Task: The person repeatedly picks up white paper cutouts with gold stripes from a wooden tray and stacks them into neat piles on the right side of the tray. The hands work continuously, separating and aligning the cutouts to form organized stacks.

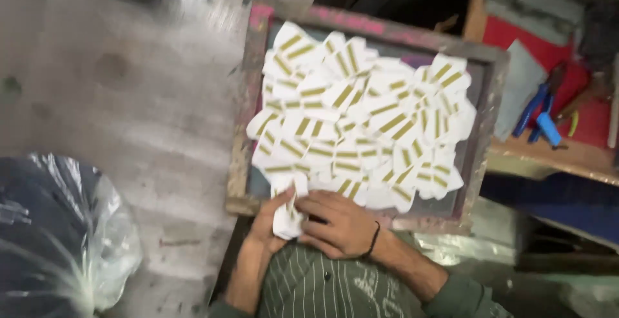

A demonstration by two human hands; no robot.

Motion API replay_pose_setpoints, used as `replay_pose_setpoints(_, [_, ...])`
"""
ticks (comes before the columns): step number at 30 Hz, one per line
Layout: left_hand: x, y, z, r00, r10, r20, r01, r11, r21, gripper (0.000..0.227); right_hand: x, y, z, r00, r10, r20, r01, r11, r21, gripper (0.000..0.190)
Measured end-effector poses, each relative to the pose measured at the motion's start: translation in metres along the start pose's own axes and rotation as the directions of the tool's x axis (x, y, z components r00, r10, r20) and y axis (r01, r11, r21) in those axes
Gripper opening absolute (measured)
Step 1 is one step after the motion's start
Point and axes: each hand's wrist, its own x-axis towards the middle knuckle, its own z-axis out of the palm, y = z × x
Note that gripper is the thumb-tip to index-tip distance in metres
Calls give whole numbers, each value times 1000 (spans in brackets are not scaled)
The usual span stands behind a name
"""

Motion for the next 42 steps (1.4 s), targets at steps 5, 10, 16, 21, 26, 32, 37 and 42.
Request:
replay_pose_setpoints(5, [-3,-13,54,963,152,221,-198,959,205,66,-5,93,-48,957,241,-163,-289,841,-458,45])
replay_pose_setpoints(10, [8,-19,93,843,245,478,-255,966,-46,69,-25,124,-60,967,141,-210,-235,810,-537,30])
replay_pose_setpoints(16, [21,-27,130,927,301,226,-363,873,326,80,-28,55,-32,937,296,-187,-341,892,-297,26])
replay_pose_setpoints(21, [29,-30,117,914,362,185,-403,860,311,77,-60,84,-23,972,187,-144,-232,863,-449,26])
replay_pose_setpoints(26, [27,-49,110,877,442,187,-480,804,352,73,-89,77,1,855,471,-220,-500,859,-106,19])
replay_pose_setpoints(32, [43,-52,101,876,481,39,-471,834,287,60,-28,66,-42,960,254,-118,-264,962,-75,32])
replay_pose_setpoints(37, [39,-63,100,884,462,73,-460,830,315,60,-40,44,-41,928,253,-272,-297,945,-136,19])
replay_pose_setpoints(42, [24,-53,100,838,542,-64,-499,808,311,65,-44,69,-21,935,338,-103,-341,940,-11,24])
